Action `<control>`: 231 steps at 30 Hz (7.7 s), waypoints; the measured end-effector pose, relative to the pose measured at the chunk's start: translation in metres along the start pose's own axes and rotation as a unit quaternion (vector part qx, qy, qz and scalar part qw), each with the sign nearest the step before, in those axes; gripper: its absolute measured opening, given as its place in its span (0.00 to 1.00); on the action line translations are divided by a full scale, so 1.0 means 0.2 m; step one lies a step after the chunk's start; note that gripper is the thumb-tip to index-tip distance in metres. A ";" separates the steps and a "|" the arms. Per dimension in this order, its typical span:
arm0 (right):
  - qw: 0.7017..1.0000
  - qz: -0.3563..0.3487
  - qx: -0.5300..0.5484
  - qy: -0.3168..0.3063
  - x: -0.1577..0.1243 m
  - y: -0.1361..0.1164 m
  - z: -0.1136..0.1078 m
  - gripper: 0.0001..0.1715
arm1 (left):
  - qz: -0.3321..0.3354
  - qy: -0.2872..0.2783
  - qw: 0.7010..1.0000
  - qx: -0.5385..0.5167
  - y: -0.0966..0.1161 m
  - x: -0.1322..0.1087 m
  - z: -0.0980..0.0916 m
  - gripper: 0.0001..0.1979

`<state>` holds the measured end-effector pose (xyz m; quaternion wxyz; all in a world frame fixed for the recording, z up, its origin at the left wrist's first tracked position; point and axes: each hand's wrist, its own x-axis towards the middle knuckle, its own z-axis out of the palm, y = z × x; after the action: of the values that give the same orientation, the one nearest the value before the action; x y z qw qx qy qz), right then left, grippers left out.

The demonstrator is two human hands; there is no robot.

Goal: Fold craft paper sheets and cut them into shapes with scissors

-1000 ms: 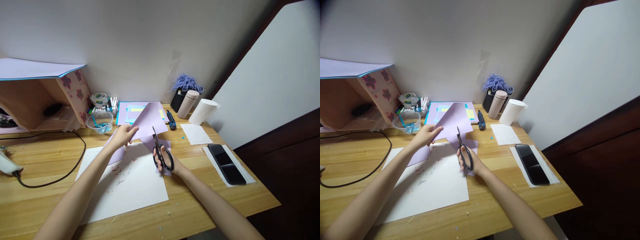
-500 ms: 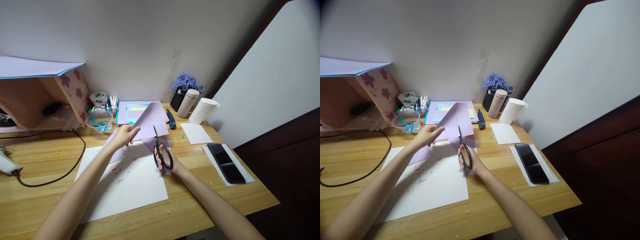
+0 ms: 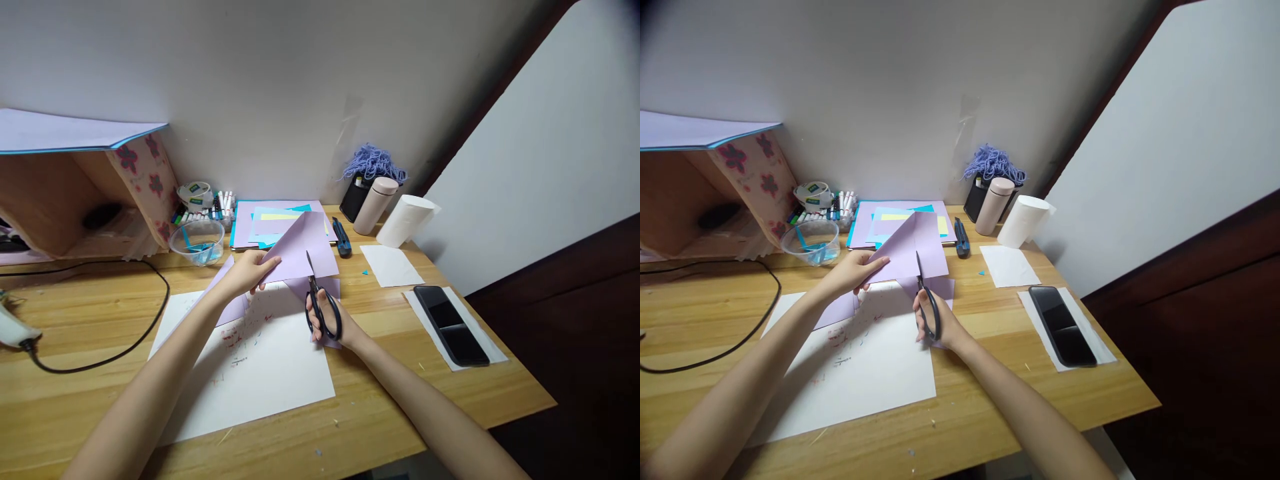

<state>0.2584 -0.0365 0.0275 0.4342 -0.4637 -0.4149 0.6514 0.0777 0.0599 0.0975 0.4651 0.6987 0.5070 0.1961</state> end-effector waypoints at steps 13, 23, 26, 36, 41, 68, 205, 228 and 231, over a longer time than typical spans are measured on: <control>0.999 -0.038 0.001 0.028 -0.01 0.02 -0.01 0.29 | -0.006 -0.004 1.000 -0.003 0.04 -0.03 0.03 0.17; 0.999 -0.011 -0.008 0.036 0.02 0.02 -0.01 0.34 | -0.005 -0.036 0.999 -0.014 0.03 -0.02 0.02 0.17; 0.998 -0.026 -0.032 0.046 0.00 0.00 0.00 0.35 | -0.006 -0.049 0.999 -0.019 0.03 -0.03 0.03 0.16; 0.996 -0.053 -0.056 0.051 0.00 0.02 -0.02 0.29 | -0.010 -0.044 0.998 -0.031 0.03 -0.03 0.04 0.16; 0.996 -0.046 -0.061 0.045 0.01 0.02 -0.02 0.31 | -0.020 -0.042 0.998 -0.040 0.04 -0.03 0.04 0.15; 0.999 -0.009 -0.050 0.010 -0.03 0.03 0.01 0.30 | 0.022 0.045 0.998 -0.031 -0.01 0.02 0.02 0.20; 0.985 -0.084 -0.150 0.011 -0.10 -0.03 0.07 0.36 | 0.104 0.016 0.994 -0.015 0.04 -0.03 0.20 0.21; 0.983 -0.059 -0.089 0.148 -0.03 -0.17 -0.10 0.27 | 0.051 0.007 0.991 0.122 -0.07 0.03 -0.12 0.21; 0.940 -0.069 -0.250 0.224 -0.01 -0.23 -0.23 0.23 | 0.041 -0.007 0.973 0.226 -0.16 0.05 -0.20 0.20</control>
<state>0.3118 -0.0191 0.0613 0.4298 -0.6612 -0.4876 0.3746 0.0355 0.0896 0.0890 0.2903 0.8074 0.5056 0.0905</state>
